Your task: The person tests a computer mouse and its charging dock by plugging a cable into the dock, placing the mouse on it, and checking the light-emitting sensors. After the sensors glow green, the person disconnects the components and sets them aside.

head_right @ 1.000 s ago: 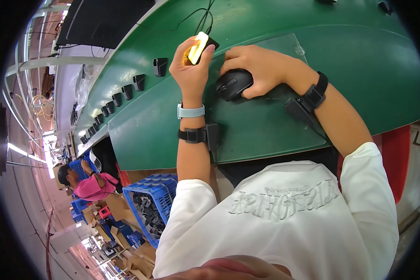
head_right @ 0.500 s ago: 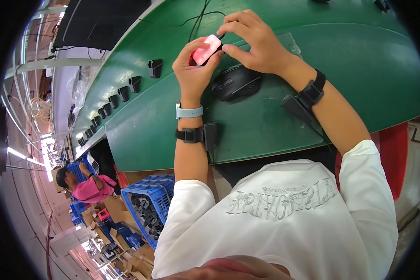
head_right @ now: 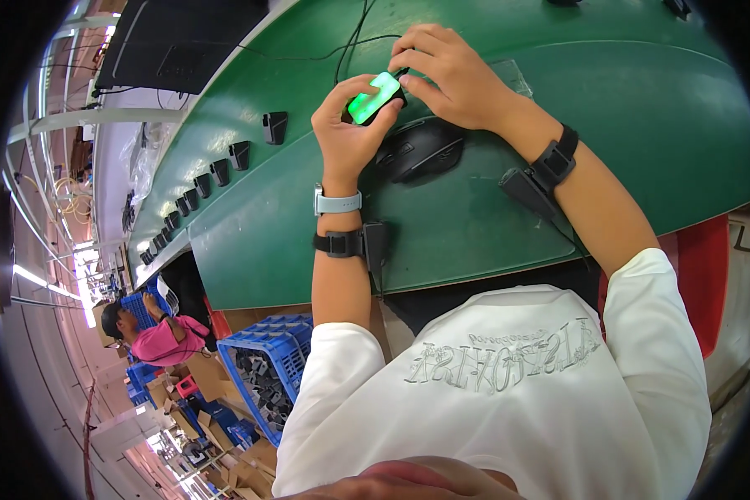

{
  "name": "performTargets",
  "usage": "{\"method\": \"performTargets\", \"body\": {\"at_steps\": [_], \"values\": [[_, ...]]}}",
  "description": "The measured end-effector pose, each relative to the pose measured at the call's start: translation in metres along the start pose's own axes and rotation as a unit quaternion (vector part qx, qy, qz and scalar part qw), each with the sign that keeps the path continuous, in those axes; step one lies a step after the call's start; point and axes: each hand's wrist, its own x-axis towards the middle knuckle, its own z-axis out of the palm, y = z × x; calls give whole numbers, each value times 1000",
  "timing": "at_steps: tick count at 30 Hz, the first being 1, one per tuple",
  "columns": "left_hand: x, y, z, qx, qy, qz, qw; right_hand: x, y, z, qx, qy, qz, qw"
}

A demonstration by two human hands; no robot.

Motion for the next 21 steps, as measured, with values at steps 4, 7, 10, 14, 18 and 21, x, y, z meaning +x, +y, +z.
{"method": "performTargets", "body": {"at_steps": [4, 7, 10, 14, 18, 21], "values": [[0, 5, -2, -23, 6, -21, 1000, 0, -1, -1, -9, -35, -5, 999], [0, 5, -4, -27, -9, -26, 999, 0, -3, -1, -5, -43, -4, 999], [1, 4, -6, -13, -23, -11, 1000, -1, -1, -1, 6, -62, -6, 998], [3, 9, -5, -94, -27, -75, 992, 2, -8, -10, 31, -133, 92, 986], [5, 12, -14, -13, -57, -53, 997, -1, -6, -3, 61, -108, 111, 986], [7, 13, -21, 13, -87, -37, 995, 1, -6, -2, 142, -123, 157, 970]]}}
